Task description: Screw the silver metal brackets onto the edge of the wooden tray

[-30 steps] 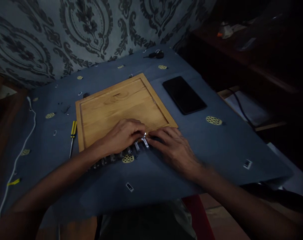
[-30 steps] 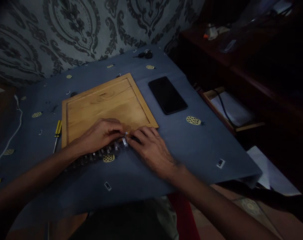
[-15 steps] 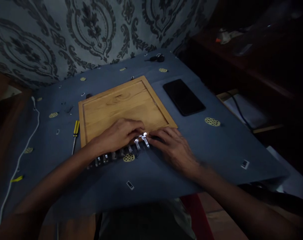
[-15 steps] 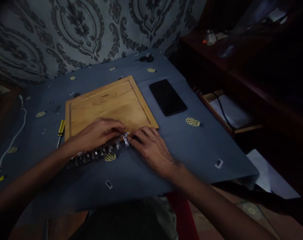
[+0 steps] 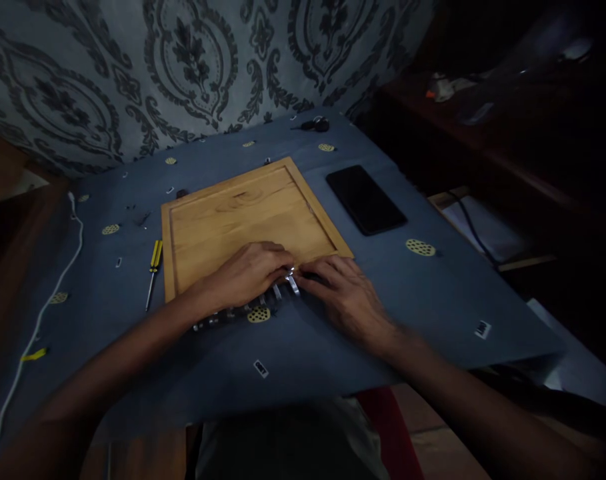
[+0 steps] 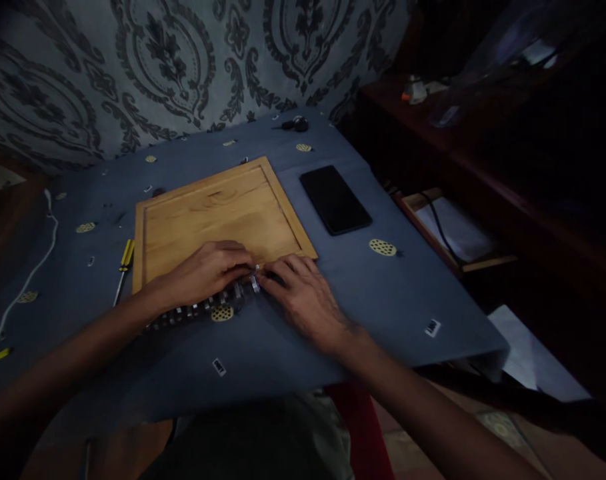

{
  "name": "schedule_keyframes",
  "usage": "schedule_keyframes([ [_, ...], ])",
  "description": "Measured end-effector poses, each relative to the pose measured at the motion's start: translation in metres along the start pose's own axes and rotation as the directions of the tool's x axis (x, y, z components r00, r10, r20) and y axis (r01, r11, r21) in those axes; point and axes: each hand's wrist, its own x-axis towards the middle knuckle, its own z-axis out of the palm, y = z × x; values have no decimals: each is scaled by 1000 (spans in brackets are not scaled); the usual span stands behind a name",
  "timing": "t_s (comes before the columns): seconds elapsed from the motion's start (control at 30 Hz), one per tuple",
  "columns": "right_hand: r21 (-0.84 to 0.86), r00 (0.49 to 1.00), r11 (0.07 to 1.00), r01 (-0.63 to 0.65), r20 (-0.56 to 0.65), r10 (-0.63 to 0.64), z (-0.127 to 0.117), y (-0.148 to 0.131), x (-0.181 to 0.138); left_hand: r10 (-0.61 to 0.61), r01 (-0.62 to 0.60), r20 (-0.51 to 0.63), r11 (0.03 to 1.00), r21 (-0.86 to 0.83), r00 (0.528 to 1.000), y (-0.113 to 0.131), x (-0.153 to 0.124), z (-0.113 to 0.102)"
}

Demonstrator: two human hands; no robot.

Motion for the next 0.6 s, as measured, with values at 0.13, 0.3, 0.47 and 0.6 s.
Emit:
schedule_keyframes([
  [0.13, -14, 1000, 1000, 16, -20, -16, 0, 0, 0, 17, -18, 10, 998, 61, 1000, 0, -1, 0],
  [0.3, 6, 1000, 1000, -4, 11, 4, -2, 1, 0, 22, -24, 22, 996, 83, 1000, 1, -1, -1],
  [0.47, -3, 1000, 1000, 6, 1, -6, -2, 0, 1, 26, -29, 27, 993, 112, 999, 2, 0, -2],
  [0.6, -16, 1000, 1000, -5, -1, 5, 0, 0, 0, 20, -24, 31, 992, 126, 999, 3, 0, -2],
])
